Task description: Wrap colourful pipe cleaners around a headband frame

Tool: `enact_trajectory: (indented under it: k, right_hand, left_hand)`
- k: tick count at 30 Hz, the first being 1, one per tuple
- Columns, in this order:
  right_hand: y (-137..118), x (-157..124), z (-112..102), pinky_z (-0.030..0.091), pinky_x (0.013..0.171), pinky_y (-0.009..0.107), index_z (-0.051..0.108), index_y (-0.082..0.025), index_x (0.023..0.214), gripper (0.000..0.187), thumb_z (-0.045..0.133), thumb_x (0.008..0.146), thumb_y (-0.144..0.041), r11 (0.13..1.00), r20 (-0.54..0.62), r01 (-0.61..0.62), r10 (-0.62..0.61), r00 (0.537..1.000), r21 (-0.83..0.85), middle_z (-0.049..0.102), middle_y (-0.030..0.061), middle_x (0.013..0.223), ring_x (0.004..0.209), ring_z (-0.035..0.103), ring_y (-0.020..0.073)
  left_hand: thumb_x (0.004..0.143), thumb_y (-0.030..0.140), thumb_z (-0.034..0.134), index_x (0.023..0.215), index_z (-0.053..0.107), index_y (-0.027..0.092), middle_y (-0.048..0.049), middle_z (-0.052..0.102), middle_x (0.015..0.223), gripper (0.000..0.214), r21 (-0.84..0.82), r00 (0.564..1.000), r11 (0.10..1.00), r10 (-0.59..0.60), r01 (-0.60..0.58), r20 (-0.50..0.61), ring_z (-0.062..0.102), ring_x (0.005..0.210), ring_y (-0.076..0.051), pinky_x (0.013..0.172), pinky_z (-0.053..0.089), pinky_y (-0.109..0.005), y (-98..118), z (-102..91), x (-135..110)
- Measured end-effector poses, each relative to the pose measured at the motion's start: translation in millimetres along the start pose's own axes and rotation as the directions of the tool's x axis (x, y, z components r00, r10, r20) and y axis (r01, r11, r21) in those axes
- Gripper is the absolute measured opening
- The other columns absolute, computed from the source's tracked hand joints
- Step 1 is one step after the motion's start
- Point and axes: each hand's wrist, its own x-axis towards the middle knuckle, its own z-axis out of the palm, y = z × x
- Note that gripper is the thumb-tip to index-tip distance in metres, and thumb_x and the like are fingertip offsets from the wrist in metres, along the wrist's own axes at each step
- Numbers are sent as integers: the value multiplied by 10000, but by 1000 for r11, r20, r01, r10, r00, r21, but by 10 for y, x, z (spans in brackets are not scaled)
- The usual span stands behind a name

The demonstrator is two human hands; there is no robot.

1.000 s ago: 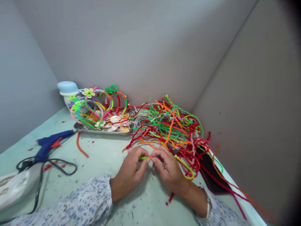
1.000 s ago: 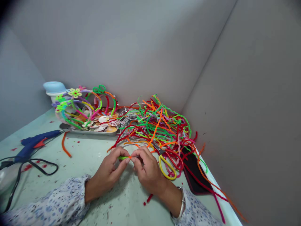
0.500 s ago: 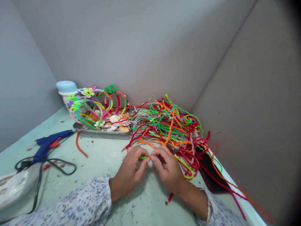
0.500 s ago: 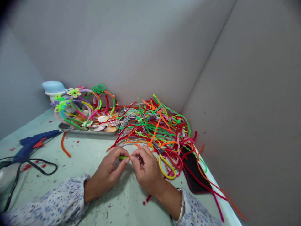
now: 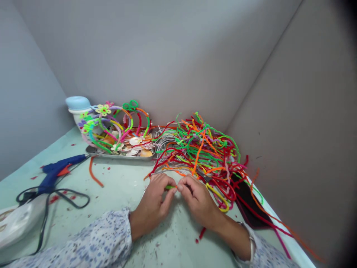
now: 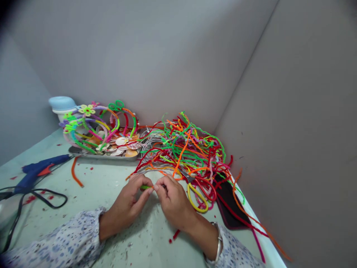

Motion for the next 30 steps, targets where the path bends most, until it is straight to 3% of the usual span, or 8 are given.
enact_trajectory:
  k: [5, 10, 30]
  right_hand:
    - [-42, 5, -35, 381, 577, 246, 568, -189, 803, 139, 501, 919, -227, 1000, -16, 2, -2, 1000, 5, 526, -11, 736, 629, 488, 126]
    - [-67, 2, -32, 391, 637, 265, 567, -193, 797, 154, 480, 924, -192, 996, -38, 72, -74, 997, -53, 520, 4, 774, 695, 505, 142]
    - [1, -11, 23, 377, 653, 260, 540, -193, 781, 187, 446, 943, -205, 1000, -19, 29, -28, 999, 6, 514, -5, 763, 714, 499, 143]
  left_hand:
    - [922, 220, 449, 870, 525, 195, -36, 574, 849, 95, -8, 1000, 1000, -8, 8, -5, 506, 837, -193, 797, 389, -339, 7, -5, -1]
    - [925, 229, 442, 876, 526, 198, -41, 578, 861, 102, -13, 1000, 1000, -14, 14, -3, 510, 847, -199, 801, 392, -340, 0, -1, 2]
    - [926, 212, 421, 875, 519, 201, -41, 570, 853, 111, 17, 1000, 1000, 7, -8, 24, 498, 834, -202, 787, 383, -341, -24, 3, 6]
